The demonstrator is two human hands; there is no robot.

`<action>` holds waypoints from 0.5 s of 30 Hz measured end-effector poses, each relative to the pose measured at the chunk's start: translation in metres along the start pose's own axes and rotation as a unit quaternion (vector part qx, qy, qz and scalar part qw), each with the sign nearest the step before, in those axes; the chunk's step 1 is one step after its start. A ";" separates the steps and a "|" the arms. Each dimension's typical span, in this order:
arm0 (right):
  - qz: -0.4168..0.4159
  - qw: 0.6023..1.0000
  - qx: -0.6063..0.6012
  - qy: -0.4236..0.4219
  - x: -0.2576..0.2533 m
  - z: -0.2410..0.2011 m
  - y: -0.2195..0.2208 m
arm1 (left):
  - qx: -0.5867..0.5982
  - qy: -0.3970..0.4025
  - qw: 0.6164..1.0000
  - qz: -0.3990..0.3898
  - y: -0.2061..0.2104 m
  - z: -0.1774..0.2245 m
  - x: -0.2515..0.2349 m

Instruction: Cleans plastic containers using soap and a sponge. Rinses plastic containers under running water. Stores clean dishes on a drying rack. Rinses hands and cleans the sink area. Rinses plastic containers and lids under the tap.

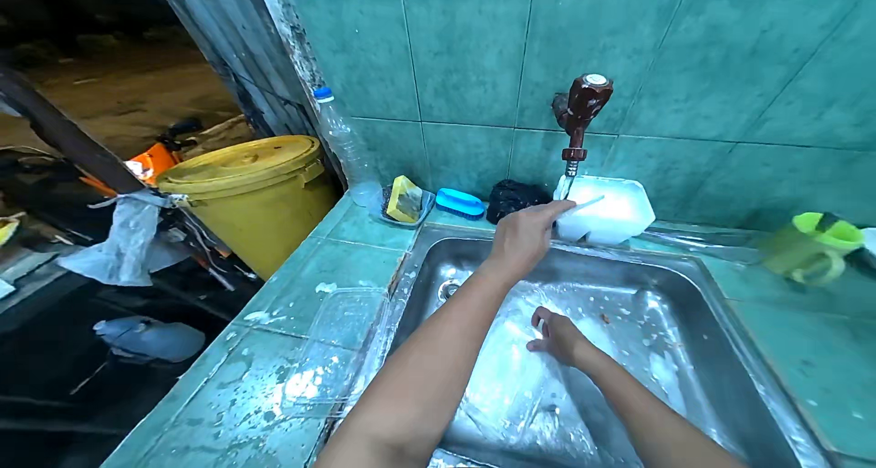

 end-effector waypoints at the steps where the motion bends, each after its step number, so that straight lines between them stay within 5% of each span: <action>1: 0.001 1.000 -0.022 -0.002 -0.002 0.002 -0.001 | 0.031 -0.056 0.997 -0.029 0.003 -0.007 -0.002; 6: 0.037 0.997 -0.070 -0.013 -0.007 0.010 -0.010 | 0.235 -0.282 0.926 -0.088 0.034 -0.038 0.007; 12: 0.087 0.993 -0.078 -0.015 0.003 0.012 -0.016 | 0.331 -0.484 0.806 -0.083 0.069 -0.059 0.053; 15: 0.118 0.981 -0.146 0.056 0.011 0.014 -0.028 | 0.301 -0.475 0.821 -0.096 0.051 -0.063 0.061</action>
Point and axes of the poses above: each hand's wrist, its own x-axis away from the middle knuckle, its own y-axis out of the palm, z = x × y, the point moved 10 cm from there along -x, towards the middle knuckle, and after that the axes turned 9 degrees about z, right-handed, at the moved point
